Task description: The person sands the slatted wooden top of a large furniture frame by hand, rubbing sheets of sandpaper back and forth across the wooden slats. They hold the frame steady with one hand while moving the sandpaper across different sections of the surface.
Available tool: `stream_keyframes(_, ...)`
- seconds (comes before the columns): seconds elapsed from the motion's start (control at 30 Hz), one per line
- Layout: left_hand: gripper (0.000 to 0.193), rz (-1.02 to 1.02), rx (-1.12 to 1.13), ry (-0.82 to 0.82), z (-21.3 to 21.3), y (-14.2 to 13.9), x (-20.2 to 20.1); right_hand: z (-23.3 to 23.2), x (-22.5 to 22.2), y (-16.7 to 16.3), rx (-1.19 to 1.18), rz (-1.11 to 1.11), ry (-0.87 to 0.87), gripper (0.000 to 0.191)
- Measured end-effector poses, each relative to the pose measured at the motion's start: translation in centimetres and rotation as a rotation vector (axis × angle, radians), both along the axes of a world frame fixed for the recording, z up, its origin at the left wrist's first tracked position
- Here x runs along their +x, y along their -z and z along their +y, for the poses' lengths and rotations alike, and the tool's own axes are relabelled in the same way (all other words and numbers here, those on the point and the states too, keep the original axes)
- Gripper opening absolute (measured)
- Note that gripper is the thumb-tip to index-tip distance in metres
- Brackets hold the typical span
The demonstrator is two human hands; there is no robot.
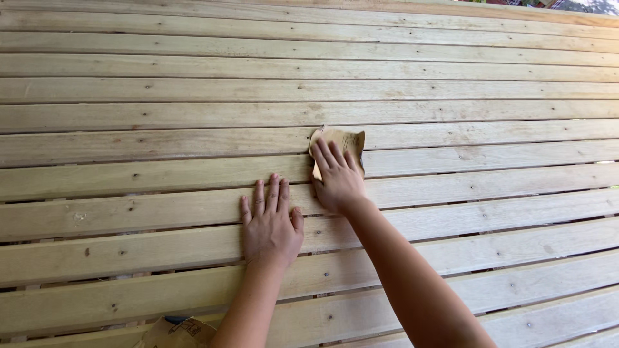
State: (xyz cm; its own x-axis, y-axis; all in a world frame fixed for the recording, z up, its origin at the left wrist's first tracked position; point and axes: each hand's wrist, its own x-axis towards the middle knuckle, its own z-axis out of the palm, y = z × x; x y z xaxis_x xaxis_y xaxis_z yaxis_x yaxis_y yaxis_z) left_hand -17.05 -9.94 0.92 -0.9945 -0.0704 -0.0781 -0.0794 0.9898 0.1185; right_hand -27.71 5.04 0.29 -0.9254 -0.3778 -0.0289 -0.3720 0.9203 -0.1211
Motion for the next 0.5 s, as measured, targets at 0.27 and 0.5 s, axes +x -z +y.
stream_keyframes(0.27,0.068,0.003,-0.008,-0.005,0.2,-0.2,-0.1,5.1,18.8,-0.8,0.007,-0.047,-0.17,0.083)
stream_keyframes(0.5,0.067,0.059,0.006,0.014,0.1,0.5,0.2,0.5,1.5,0.2,-0.032,-0.034,-0.007,0.068)
